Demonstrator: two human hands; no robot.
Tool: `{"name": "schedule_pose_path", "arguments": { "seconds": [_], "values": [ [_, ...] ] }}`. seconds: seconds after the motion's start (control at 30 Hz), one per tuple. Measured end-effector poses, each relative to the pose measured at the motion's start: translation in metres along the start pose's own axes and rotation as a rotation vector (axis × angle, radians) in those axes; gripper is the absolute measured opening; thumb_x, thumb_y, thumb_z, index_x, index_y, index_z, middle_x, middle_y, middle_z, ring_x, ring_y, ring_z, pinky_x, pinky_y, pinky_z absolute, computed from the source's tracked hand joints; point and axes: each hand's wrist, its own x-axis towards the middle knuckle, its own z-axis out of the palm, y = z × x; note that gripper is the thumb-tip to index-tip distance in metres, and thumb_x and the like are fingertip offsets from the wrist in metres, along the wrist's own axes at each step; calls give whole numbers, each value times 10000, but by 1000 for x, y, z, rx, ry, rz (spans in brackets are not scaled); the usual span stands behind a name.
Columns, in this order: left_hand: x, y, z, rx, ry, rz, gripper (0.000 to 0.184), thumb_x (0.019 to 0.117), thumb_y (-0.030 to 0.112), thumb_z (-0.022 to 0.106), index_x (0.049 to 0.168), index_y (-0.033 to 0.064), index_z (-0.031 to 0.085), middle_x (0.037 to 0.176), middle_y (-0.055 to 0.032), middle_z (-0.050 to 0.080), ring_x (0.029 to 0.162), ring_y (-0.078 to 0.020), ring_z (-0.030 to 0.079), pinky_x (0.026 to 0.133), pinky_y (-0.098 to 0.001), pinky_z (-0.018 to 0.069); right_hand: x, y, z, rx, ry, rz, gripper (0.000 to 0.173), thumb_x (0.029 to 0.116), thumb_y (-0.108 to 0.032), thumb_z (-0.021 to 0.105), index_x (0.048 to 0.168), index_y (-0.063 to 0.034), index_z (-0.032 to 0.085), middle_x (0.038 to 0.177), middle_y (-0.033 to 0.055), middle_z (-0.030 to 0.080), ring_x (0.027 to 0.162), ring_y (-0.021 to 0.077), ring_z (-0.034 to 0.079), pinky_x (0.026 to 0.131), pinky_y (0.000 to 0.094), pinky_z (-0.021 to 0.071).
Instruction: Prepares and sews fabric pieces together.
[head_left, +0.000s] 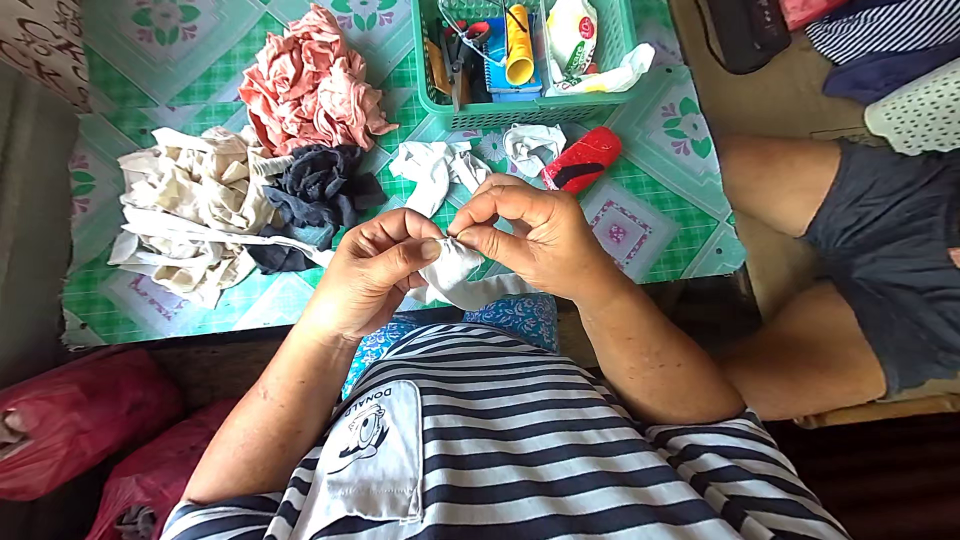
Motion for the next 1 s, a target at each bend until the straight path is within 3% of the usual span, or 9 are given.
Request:
{"name": "schedule_pose_path", "arguments": {
  "seconds": [0.23, 0.3, 0.5, 0.6, 0.7, 0.8, 0.87, 1.0],
  "values": [
    [0, -6, 3, 199, 79, 141, 92, 974, 84, 638, 1028, 135, 692, 877, 38, 715, 779, -43, 693, 725, -222, 600, 2, -2, 3, -32, -32, -107, 186, 946, 12, 580, 1093, 103, 647, 998, 111, 667, 930, 88, 627, 856, 230, 539],
    [0, -8, 3, 269, 104, 181, 106, 978, 69, 627, 1044, 130, 682, 885, 49, 709, 783, -35, 681, 735, -220, 592, 2, -7, 7, -125, -29, -129, 180, 937, -6, 602, 1080, 66, 685, 988, 110, 668, 943, 125, 629, 860, 271, 543],
    [-2, -9, -1, 433, 115, 280, 92, 991, 91, 635, 1071, 129, 662, 893, 85, 689, 765, 0, 651, 715, -176, 563, -1, -11, 19, -577, 1, -263, 151, 978, -79, 629, 1025, -110, 768, 932, 124, 595, 965, 266, 601, 1029, 572, 396],
    [0, -11, -2, 499, 119, 325, 108, 986, 69, 621, 1079, 117, 648, 871, 87, 675, 714, 11, 625, 663, -157, 545, -2, -14, 24, -616, 21, -325, 127, 948, -83, 670, 1000, -150, 764, 1027, 168, 562, 1109, 342, 559, 1112, 660, 310],
    [3, -11, -4, 580, 166, 365, 113, 979, 33, 596, 1064, 100, 630, 844, 91, 656, 687, 21, 600, 641, -142, 526, -9, -34, 27, -543, -7, -396, 57, 970, -112, 659, 984, -162, 684, 1087, 139, 591, 1163, 305, 562, 1149, 605, 321],
    [10, -15, -18, 579, 255, 435, 143, 948, 2, 585, 1042, 97, 634, 999, 65, 702, 861, -2, 658, 762, -185, 555, -18, -54, 15, -358, -23, -408, 68, 1017, -76, 594, 980, -111, 640, 1034, 81, 704, 1068, 215, 660, 1083, 486, 457],
    [13, -17, -28, 602, 337, 467, 135, 931, 4, 587, 1014, 103, 626, 1048, 45, 712, 923, -19, 661, 788, -198, 543, -29, -64, -2, -306, 26, -362, 83, 1048, -91, 552, 1012, -102, 626, 951, 48, 690, 983, 165, 685, 1033, 453, 525],
    [15, -16, -43, 596, 436, 472, 146, 930, -2, 571, 1010, 119, 578, 1020, 58, 707, 892, -3, 658, 764, -189, 541, -55, -79, -39, -372, 242, -258, 132, 1060, -170, 521, 1045, -190, 650, 881, -73, 649, 856, 76, 665, 965, 438, 569]
  ]
}}
